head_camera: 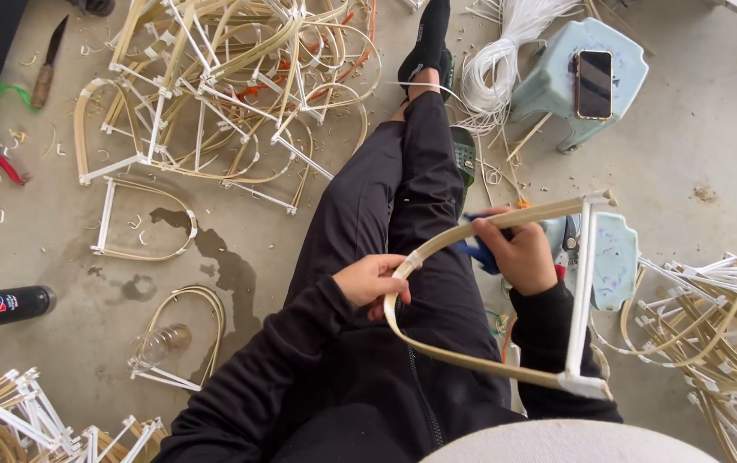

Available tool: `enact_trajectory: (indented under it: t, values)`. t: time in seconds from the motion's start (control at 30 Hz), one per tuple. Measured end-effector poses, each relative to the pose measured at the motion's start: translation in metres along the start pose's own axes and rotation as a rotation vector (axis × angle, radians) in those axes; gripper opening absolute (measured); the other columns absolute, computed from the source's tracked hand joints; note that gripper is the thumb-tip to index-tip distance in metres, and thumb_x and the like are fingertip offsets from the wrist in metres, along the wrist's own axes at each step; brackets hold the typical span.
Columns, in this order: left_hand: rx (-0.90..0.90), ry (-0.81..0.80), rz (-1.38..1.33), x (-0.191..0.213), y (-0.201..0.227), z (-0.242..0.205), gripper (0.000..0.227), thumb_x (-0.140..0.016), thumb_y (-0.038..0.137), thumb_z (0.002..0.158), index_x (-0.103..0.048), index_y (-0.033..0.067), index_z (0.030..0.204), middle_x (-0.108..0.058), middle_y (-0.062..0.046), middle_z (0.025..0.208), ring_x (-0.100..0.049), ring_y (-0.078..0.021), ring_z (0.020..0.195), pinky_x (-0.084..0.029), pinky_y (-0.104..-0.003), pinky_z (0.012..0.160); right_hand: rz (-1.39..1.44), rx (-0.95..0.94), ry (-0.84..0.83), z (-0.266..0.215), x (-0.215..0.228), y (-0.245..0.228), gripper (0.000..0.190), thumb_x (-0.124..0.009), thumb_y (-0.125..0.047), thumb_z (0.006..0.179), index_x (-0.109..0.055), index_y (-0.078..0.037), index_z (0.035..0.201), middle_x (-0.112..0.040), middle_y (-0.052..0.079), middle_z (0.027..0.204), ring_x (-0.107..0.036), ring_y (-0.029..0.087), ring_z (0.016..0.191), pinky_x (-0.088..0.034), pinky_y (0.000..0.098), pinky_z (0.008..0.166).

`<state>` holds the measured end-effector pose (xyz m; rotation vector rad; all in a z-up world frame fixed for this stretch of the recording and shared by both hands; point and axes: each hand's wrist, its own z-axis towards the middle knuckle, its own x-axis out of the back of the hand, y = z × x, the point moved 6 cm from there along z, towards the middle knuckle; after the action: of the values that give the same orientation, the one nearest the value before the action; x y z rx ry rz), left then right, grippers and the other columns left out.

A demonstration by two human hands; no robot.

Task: The recorder is assembling or finishing curved bamboo/wood components for furniture, using a cutting tool and white binding material.

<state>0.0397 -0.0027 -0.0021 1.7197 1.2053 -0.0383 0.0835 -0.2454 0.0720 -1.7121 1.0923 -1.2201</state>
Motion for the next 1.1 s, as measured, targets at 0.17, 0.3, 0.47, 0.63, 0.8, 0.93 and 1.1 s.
enact_trajectory:
  t: [0.17,0.3,0.47,0.63,0.8,0.93,1.1]
  values:
    - [-0.083,0.102,-0.241,0.005,-0.005,0.012,0.041,-0.051,0.004,0.098,-0.057,0.0007,0.138,-0.064,-0.005,0.075,-0.049,-0.0094,0.039,-0.036,-0.026,0.031,0.198,0.122,0.171,-0.009,-0.013,0.019,0.042,-0.068,-0.015,0.099,-0.059,0.004,0.136,-0.070,0.005,0.109,-0.064,0.010,0.095,-0.053,0.0250,0.085]
    - [-0.058,0.119,-0.433,-0.001,-0.015,0.020,0.038,-0.051,0.005,0.099,-0.060,0.0047,0.136,-0.061,-0.003,0.069,-0.047,-0.0080,0.037,-0.034,-0.026,0.030,0.629,0.154,0.087,-0.023,-0.060,0.025,0.055,-0.065,-0.009,0.094,-0.049,0.003,0.146,-0.066,0.007,0.132,-0.064,0.014,0.117,-0.051,0.0284,0.101]
    - [0.002,0.126,-0.451,-0.010,-0.020,0.018,0.030,-0.051,0.008,0.103,-0.055,0.0013,0.131,-0.058,-0.003,0.068,-0.044,-0.0096,0.036,-0.032,-0.028,0.029,0.080,0.472,0.174,-0.001,-0.065,-0.003,0.040,-0.072,0.002,0.089,-0.058,0.013,0.125,-0.051,0.026,0.145,-0.048,0.028,0.133,-0.040,0.0386,0.106]
    - [0.045,0.097,-0.531,-0.027,-0.008,0.005,0.037,-0.048,0.005,0.095,-0.059,0.0120,0.130,-0.055,0.000,0.065,-0.037,-0.0067,0.033,-0.030,-0.025,0.030,0.155,-0.007,0.249,0.011,-0.043,0.029,0.031,-0.076,-0.018,0.093,-0.073,0.001,0.117,-0.078,0.011,0.103,-0.068,0.016,0.091,-0.057,0.0330,0.084]
    - [0.027,0.065,-0.526,-0.020,-0.014,0.013,0.030,-0.048,0.004,0.096,-0.058,0.0041,0.124,-0.055,-0.003,0.066,-0.037,-0.0077,0.035,-0.031,-0.026,0.032,-0.058,0.195,0.119,0.020,-0.043,0.017,0.028,-0.078,-0.015,0.088,-0.073,0.000,0.111,-0.075,0.010,0.097,-0.069,0.015,0.092,-0.055,0.0336,0.082]
    - [0.122,0.125,-0.496,-0.022,-0.021,0.008,0.028,-0.047,0.006,0.094,-0.060,0.0065,0.119,-0.057,-0.004,0.068,-0.036,-0.0065,0.035,-0.030,-0.025,0.031,0.058,0.063,0.334,0.023,0.002,-0.002,0.018,-0.069,-0.019,0.096,-0.073,-0.003,0.103,-0.079,0.007,0.091,-0.074,0.016,0.082,-0.058,0.0341,0.076]
    - [0.127,0.134,-0.439,-0.019,-0.022,0.003,0.024,-0.047,0.007,0.096,-0.060,0.0036,0.116,-0.055,-0.004,0.068,-0.037,-0.0063,0.036,-0.031,-0.025,0.031,-0.341,0.532,0.360,0.020,-0.018,-0.001,0.029,-0.083,-0.021,0.076,-0.071,0.000,0.093,-0.074,0.011,0.084,-0.072,0.022,0.078,-0.057,0.0334,0.071]
